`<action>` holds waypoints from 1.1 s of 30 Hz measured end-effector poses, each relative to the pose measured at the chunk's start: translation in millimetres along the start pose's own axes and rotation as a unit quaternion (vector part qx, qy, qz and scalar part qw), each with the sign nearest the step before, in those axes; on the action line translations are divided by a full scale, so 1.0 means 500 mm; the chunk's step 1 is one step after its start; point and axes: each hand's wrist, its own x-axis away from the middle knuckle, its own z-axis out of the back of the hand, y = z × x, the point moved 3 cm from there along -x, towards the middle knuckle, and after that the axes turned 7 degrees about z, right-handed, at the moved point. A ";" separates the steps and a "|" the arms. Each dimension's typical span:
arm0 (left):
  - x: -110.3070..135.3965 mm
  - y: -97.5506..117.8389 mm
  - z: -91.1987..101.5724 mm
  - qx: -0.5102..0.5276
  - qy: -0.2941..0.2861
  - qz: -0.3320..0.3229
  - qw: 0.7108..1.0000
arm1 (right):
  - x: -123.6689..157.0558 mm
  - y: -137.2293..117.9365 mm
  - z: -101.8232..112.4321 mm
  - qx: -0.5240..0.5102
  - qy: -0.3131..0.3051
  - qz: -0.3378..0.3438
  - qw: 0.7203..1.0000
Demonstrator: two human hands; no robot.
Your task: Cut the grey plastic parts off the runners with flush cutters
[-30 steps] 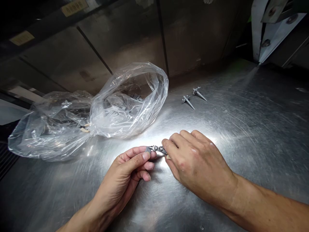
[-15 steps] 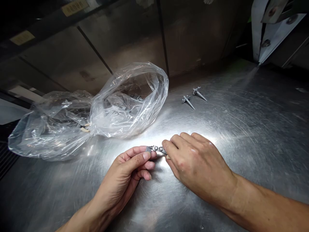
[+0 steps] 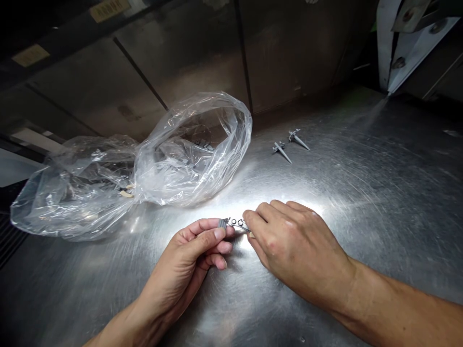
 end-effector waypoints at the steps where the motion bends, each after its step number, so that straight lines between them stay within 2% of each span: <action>1: 0.000 0.000 0.000 -0.001 0.000 -0.001 1.000 | 0.000 0.000 -0.001 -0.001 -0.002 0.000 1.000; 8: 0.000 -0.002 0.002 0.000 0.003 0.000 1.000 | 0.004 0.000 -0.001 -0.034 -0.011 -0.007 0.999; 14: -0.003 -0.003 0.003 0.008 0.001 -0.008 1.000 | 0.001 0.001 0.000 -0.079 -0.010 -0.040 0.996; 33: -0.004 -0.005 0.004 0.003 0.005 -0.010 1.000 | -0.007 -0.003 0.007 0.008 0.018 -0.005 1.000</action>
